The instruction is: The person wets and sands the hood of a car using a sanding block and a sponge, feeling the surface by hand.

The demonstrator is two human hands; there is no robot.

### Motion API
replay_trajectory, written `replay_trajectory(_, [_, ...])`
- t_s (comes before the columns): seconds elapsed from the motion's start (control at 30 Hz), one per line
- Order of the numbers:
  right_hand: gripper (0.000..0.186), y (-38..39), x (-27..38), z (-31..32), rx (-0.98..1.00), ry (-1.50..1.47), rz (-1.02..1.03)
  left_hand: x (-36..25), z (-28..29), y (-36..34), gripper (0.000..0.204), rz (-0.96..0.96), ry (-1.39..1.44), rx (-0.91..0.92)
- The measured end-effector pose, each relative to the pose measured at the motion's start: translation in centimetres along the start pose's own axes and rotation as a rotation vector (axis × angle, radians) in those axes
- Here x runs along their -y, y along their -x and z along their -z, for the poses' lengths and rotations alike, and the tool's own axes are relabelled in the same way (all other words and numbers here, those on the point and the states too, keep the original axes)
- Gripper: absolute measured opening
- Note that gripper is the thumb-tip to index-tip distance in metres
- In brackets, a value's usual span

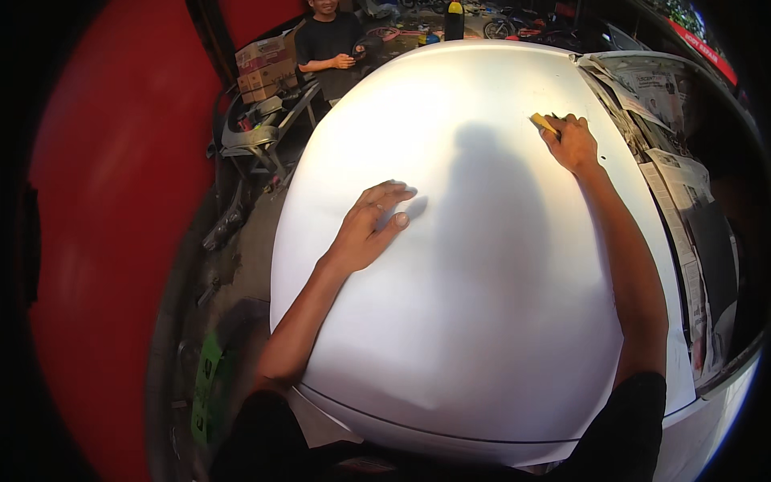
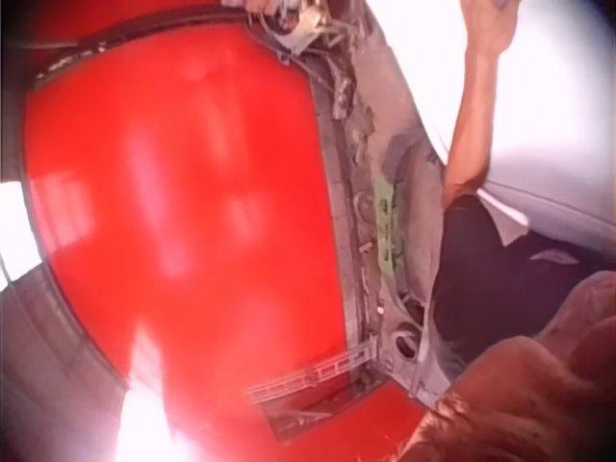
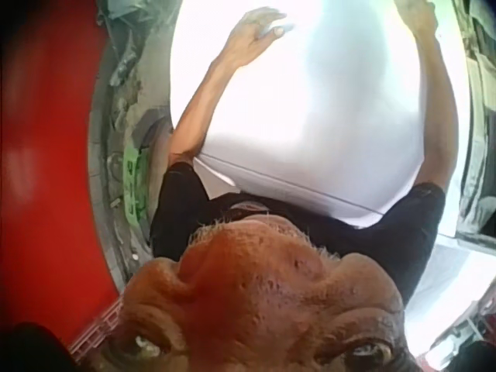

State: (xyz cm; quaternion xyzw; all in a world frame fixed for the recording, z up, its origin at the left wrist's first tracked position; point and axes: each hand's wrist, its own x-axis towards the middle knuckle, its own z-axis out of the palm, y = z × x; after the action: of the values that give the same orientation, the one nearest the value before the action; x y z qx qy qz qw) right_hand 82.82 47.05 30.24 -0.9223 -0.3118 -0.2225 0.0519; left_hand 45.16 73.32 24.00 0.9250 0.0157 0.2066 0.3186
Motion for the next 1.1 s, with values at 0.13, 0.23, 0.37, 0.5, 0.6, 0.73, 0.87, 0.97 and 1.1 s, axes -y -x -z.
replay_trajectory(0.13, [0.043, 13.9, 1.9, 7.5, -0.053, -0.201, 0.202, -0.4, 0.5, 0.0, 0.049, 0.117, 0.114, -0.058])
replay_trajectory(0.23, [0.044, 20.9, 3.0, 12.2, 0.017, -0.314, 0.202, 0.1, 0.6, 0.5, 0.048, 0.086, 0.045, -0.058])
replay_trajectory(0.37, [0.047, 23.0, 0.2, 13.5, 0.099, -0.329, 0.252, -1.0, -0.7, -0.1, 0.051, 0.037, -0.005, -0.038])
replay_trajectory(0.5, [0.045, 15.1, -3.3, 9.8, 0.098, -0.406, 0.321, -2.5, -0.4, -0.4, 0.054, -0.006, -0.026, 0.013])
replay_trajectory(0.6, [0.039, 1.8, -5.6, 2.7, 0.073, -0.446, 0.281, -1.8, 0.4, 0.3, 0.056, 0.014, 0.024, 0.016])
replay_trajectory(0.73, [0.053, -12.6, -9.1, -3.2, 0.027, -0.124, -0.003, -1.3, 0.7, 0.2, 0.067, 0.002, 0.109, -0.077])
replay_trajectory(0.87, [0.052, -10.7, -4.4, -5.1, -0.009, 0.128, -0.153, -0.2, 0.1, 0.1, 0.069, 0.046, 0.109, -0.118])
replay_trajectory(0.97, [0.05, -4.8, -4.6, -2.9, 0.027, 0.076, -0.064, 0.3, -1.1, -0.5, 0.068, 0.031, 0.027, -0.102])
replay_trajectory(1.1, [0.044, 8.4, 0.0, 4.5, -0.027, -0.088, 0.156, 0.4, 0.2, 0.3, 0.058, 0.061, 0.029, -0.123])
